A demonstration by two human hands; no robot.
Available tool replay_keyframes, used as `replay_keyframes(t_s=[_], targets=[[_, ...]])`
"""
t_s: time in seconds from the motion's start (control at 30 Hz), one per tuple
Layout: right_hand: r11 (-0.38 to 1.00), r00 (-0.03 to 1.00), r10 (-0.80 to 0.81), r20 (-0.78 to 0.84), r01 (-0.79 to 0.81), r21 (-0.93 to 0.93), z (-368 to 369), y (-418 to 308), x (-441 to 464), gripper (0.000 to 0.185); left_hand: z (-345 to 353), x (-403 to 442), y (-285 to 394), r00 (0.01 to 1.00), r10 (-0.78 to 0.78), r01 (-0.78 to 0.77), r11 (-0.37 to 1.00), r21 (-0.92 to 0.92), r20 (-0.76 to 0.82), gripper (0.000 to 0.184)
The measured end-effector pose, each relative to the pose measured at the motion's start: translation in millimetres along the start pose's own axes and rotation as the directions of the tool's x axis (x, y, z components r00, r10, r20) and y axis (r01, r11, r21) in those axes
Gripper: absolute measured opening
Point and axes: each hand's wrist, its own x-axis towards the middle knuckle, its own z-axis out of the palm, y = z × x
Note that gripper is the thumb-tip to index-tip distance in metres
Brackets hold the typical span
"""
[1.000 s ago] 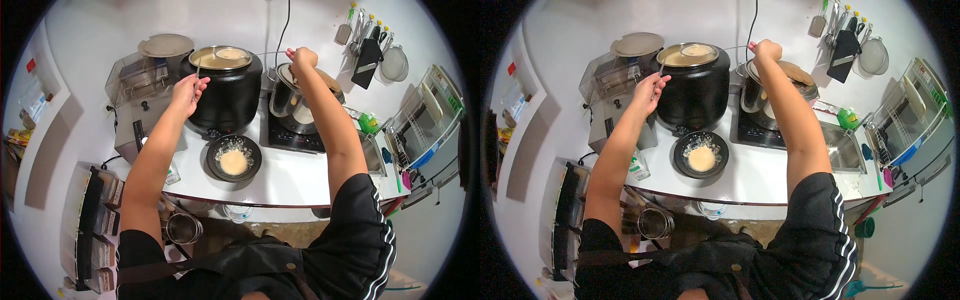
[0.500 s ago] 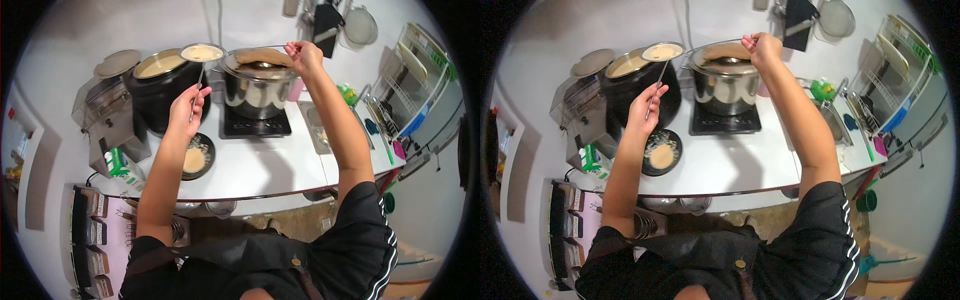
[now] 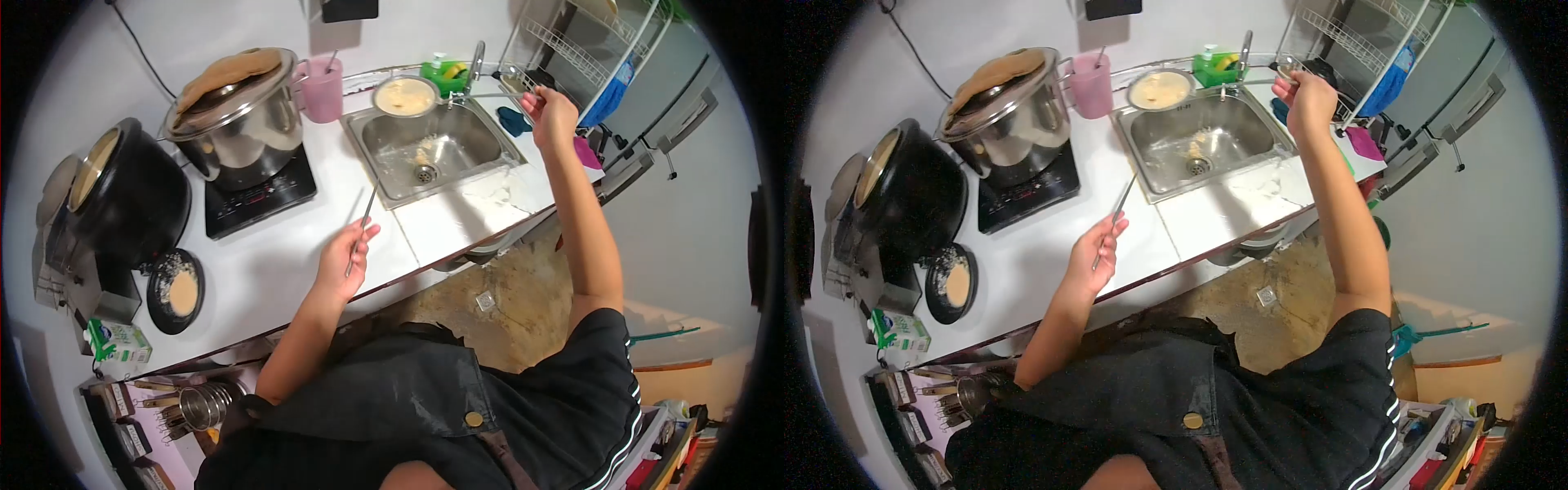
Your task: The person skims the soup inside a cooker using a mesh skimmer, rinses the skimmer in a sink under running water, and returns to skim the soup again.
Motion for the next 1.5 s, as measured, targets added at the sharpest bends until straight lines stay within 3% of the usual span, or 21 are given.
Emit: replay_keyframes(t_s=[0.07, 0.13, 0.2, 0.27, 0.3, 0.37, 0.53, 0.73, 0.8, 0.93, 1.03, 1.07, 1.13, 1.3, 1.33, 1.43, 1.5], targets=[[0.985, 0.992, -0.123, -0.018, 0.12, -0.123, -19.4, 30.1, 11.9, 0.016, -3.9, 0.5, -17.5, 0.999, -0.029, 0.029, 1.0, -0.008, -0.031, 0.03], [0.883, 0.963, -0.254, 0.095, 0.27, -0.385, -27.7, 71.1, 22.1, 0.015, -12.1, -3.0, -23.5, 0.993, 0.073, -0.063, 0.993, 0.102, -0.097, 0.036], [0.608, 0.892, -0.319, 0.321, 0.452, -0.653, -20.1, 102.3, 12.9, 0.011, -22.0, -10.5, -21.7, 0.983, 0.125, -0.1, 0.978, 0.181, -0.136, 0.045], [0.355, 0.61, -0.36, 0.706, 0.789, -0.501, -19.8, 131.0, 9.5, 0.017, -22.7, -24.1, -18.8, 0.957, 0.195, -0.122, 0.943, 0.31, -0.215, 0.045], [0.361, 0.608, -0.356, 0.709, 0.79, -0.496, -23.2, 147.2, 10.0, 0.017, -24.3, -31.0, -18.7, 0.955, 0.198, -0.124, 0.944, 0.307, -0.223, 0.045], [0.217, 0.335, -0.366, 0.868, 0.938, -0.27, -22.9, 172.6, 12.1, 0.026, -28.9, -41.9, -17.9, 0.931, 0.251, -0.169, 0.94, 0.295, -0.266, 0.044], [0.277, 0.371, -0.312, 0.875, 0.916, -0.29, -21.8, 172.3, -6.7, 0.03, -43.3, -50.7, -25.5, 0.917, 0.257, -0.175, 0.946, 0.272, -0.305, 0.041], [0.263, 0.373, -0.423, 0.826, 0.923, -0.281, -21.8, 167.3, -22.6, 0.032, -45.8, -48.0, -29.1, 0.933, 0.245, -0.168, 0.945, 0.281, -0.264, 0.04], [0.191, 0.302, -0.421, 0.855, 0.951, -0.242, -26.8, 172.0, -30.3, 0.033, -44.1, -48.4, -25.9, 0.936, 0.239, -0.161, 0.944, 0.288, -0.26, 0.041], [0.253, 0.302, -0.32, 0.898, 0.941, -0.226, -39.4, 183.1, -55.7, 0.034, -47.9, -48.5, -21.7, 0.928, 0.247, -0.159, 0.94, 0.303, -0.278, 0.041], [0.427, 0.484, -0.116, 0.867, 0.813, -0.397, -37.8, 170.0, -71.0, 0.022, -52.4, -50.9, -16.7, 0.927, 0.256, -0.18, 0.945, 0.274, -0.275, 0.038], [0.428, 0.483, -0.115, 0.868, 0.813, -0.396, -36.1, 169.2, -68.4, 0.022, -53.3, -52.0, -15.7, 0.928, 0.257, -0.188, 0.948, 0.255, -0.27, 0.037], [0.259, 0.403, -0.386, 0.829, 0.911, -0.322, -27.5, 166.5, -59.2, 0.022, -57.3, -51.1, -14.1, 0.932, 0.26, -0.191, 0.945, 0.266, -0.254, 0.036], [0.23, 0.442, -0.494, 0.749, 0.897, -0.377, -19.7, 165.9, -49.5, 0.027, -58.0, -51.4, -10.3, 0.936, 0.262, -0.197, 0.943, 0.269, -0.234, 0.036], [0.23, 0.44, -0.494, 0.75, 0.898, -0.375, -20.4, 172.2, -52.8, 0.027, -58.5, -52.3, -9.5, 0.936, 0.265, -0.199, 0.942, 0.269, -0.234, 0.036], [0.478, 0.582, -0.28, 0.763, 0.774, -0.415, -16.2, 185.4, -78.4, 0.028, -57.1, -55.1, -7.3, 0.933, 0.257, -0.186, 0.943, 0.276, -0.251, 0.036], [0.457, 0.599, -0.32, 0.734, 0.776, -0.434, -13.8, 187.6, -77.7, 0.027, -55.7, -56.9, -3.6, 0.931, 0.25, -0.172, 0.943, 0.284, -0.266, 0.036]])
